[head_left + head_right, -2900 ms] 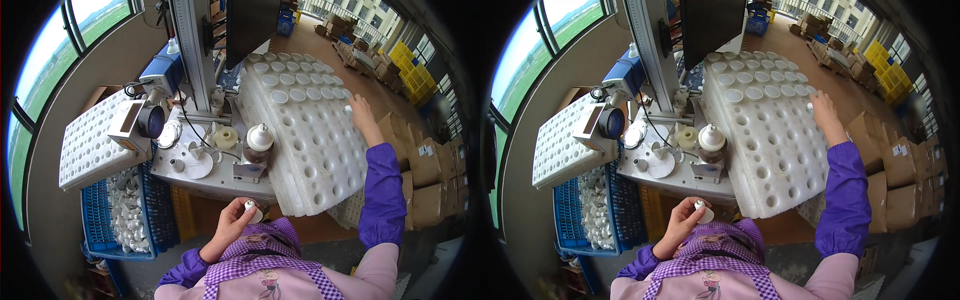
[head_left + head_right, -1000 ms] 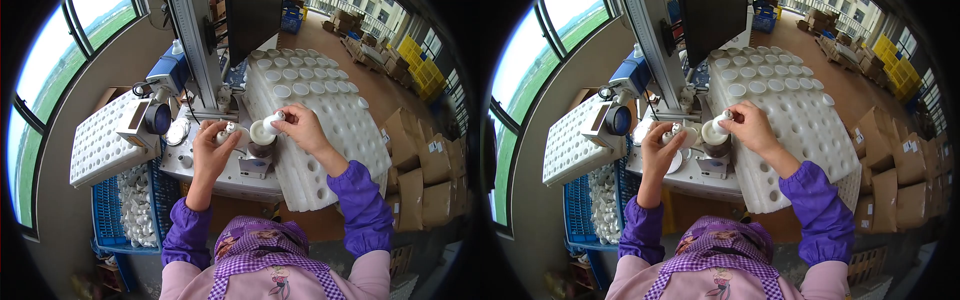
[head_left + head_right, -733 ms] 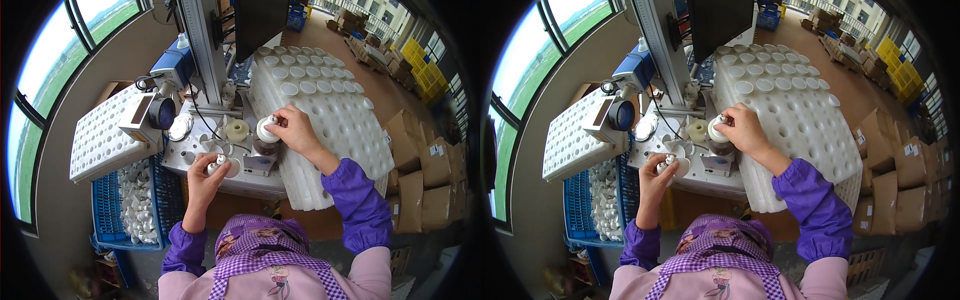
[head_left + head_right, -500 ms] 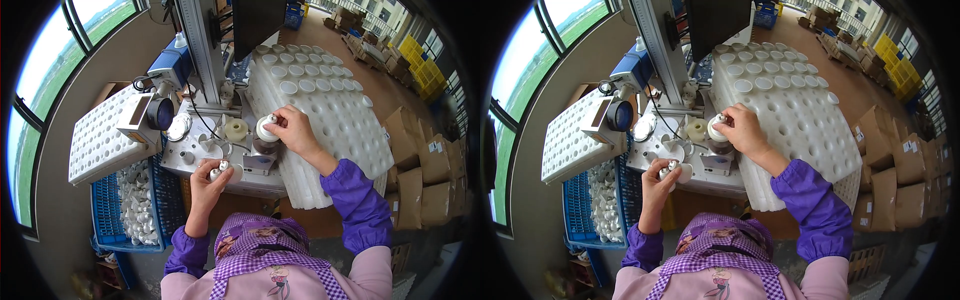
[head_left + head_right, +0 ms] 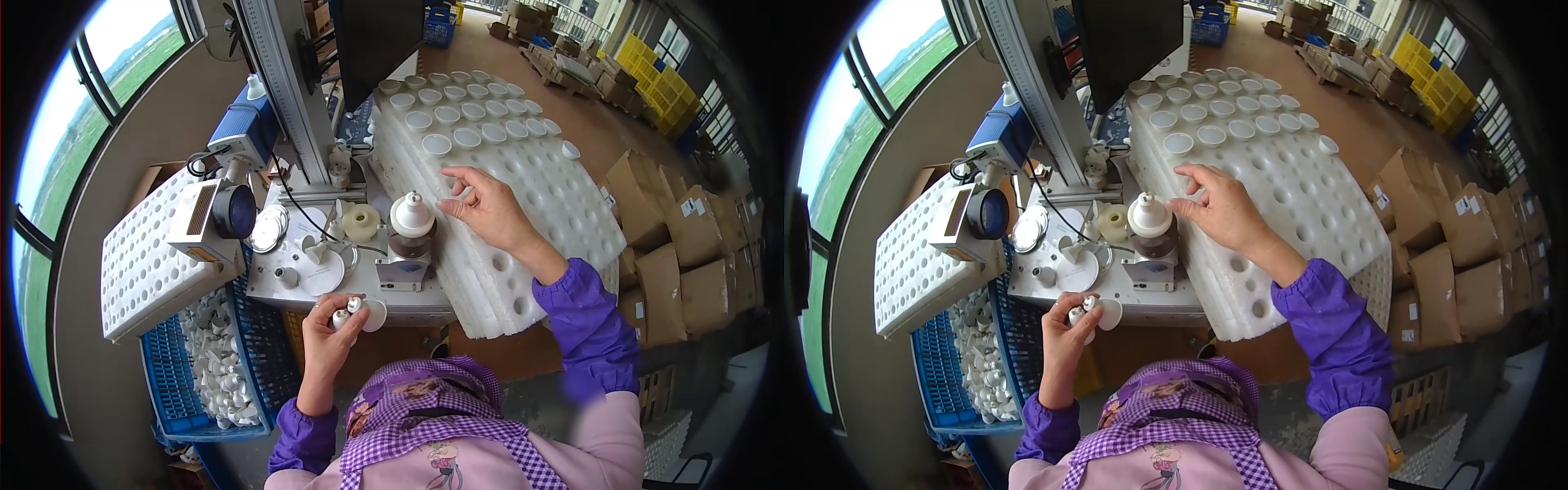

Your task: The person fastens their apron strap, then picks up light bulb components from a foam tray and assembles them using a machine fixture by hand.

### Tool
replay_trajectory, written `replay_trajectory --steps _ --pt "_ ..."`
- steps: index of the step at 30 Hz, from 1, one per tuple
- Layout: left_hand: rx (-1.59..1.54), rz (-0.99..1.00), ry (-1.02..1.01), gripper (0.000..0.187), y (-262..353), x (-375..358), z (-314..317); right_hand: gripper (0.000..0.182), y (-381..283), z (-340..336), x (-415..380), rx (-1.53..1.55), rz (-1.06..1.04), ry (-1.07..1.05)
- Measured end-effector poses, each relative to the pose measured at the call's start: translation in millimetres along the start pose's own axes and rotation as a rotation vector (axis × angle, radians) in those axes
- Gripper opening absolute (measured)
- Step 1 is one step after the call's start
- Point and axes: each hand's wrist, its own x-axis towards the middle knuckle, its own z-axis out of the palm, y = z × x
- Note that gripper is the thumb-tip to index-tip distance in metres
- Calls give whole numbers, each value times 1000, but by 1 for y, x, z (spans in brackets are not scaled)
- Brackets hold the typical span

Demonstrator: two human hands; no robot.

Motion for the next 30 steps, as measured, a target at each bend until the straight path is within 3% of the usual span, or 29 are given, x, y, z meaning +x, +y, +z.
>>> replay_trajectory --steps 2,5,6,11,12,14,17,21,23,24,25,27,30 --pt "5 -26 26 20 0 -5 2 25 23 -32 -1 -111 -67 114" --pt "14 -26 -14 20 -10 -11 1 22 72 -93 11 -339 58 331" --pt "-10 -108 -41 19 -8 -13 1 23 90 -114 17 -448 68 412" --pt "14 -65 -128 17 -7 -18 12 44 202 -182 47 -977 161 625" --pt "1 -64 -173 17 -5 -19 15 44 206 -188 51 -967 146 621" --pt "-25 -98 -233 19 0 -23 21 49 216 -194 59 -893 345 506" --pt "-58 -58 -291 19 2 -26 28 48 218 -210 62 -679 350 363" --pt "-89 -79 -270 18 0 -28 31 42 168 -212 61 -720 396 351" --pt "-57 -61 -274 17 -2 -26 32 39 156 -215 56 -593 338 436" --pt "-61 -67 -272 17 -4 -25 34 37 147 -211 52 -385 323 392" --pt "-176 -139 -266 16 -5 -24 35 37 138 -204 46 -387 323 388" --pt "-290 -211 -256 16 -6 -21 36 34 109 -173 31 56 343 221" --pt "-757 -414 -271 21 -16 -15 39 35 97 -134 9 127 210 136"
